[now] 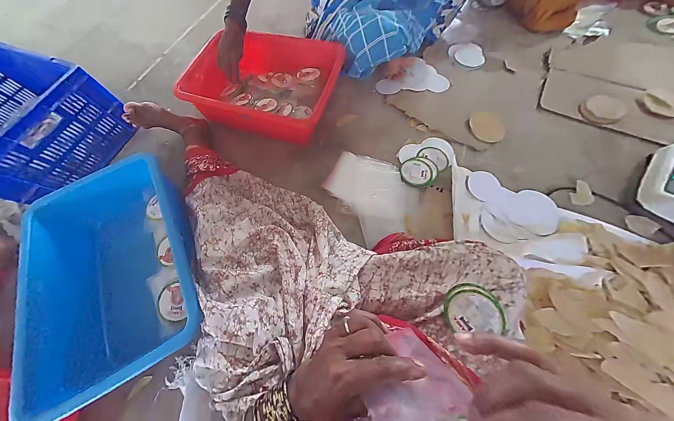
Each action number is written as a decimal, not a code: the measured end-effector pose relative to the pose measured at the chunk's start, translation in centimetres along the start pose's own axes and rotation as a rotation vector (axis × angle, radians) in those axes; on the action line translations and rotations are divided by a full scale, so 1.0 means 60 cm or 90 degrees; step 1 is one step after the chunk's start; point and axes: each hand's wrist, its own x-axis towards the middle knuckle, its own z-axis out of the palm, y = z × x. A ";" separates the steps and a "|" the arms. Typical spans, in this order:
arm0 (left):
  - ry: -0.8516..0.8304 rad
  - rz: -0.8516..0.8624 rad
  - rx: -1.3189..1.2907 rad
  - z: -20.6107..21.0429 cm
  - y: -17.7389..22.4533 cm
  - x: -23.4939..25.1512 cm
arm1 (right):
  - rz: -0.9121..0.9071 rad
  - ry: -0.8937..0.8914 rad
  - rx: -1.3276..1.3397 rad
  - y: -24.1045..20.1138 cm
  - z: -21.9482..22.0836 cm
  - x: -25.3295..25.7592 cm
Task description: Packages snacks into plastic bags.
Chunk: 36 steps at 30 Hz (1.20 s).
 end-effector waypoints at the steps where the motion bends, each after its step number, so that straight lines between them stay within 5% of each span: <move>1: -0.012 -0.012 -0.008 0.000 0.002 0.000 | 0.023 0.026 -0.004 0.005 0.009 0.000; 7: -0.045 -0.185 -0.133 0.007 0.014 -0.002 | 0.177 0.143 0.037 0.032 0.028 -0.001; 15: -0.003 -0.455 -0.623 0.004 0.030 -0.012 | 0.285 0.296 0.072 0.080 0.073 -0.016; 20: 0.036 -0.536 -0.620 0.001 0.021 -0.009 | 0.301 0.277 0.022 0.099 0.076 -0.037; 29: 0.076 -0.565 -0.632 -0.001 0.014 -0.006 | 0.348 -0.006 -0.186 0.107 0.029 -0.066; 36: 0.079 -0.556 -0.561 0.004 0.016 0.007 | 0.312 0.129 0.000 0.118 0.060 -0.069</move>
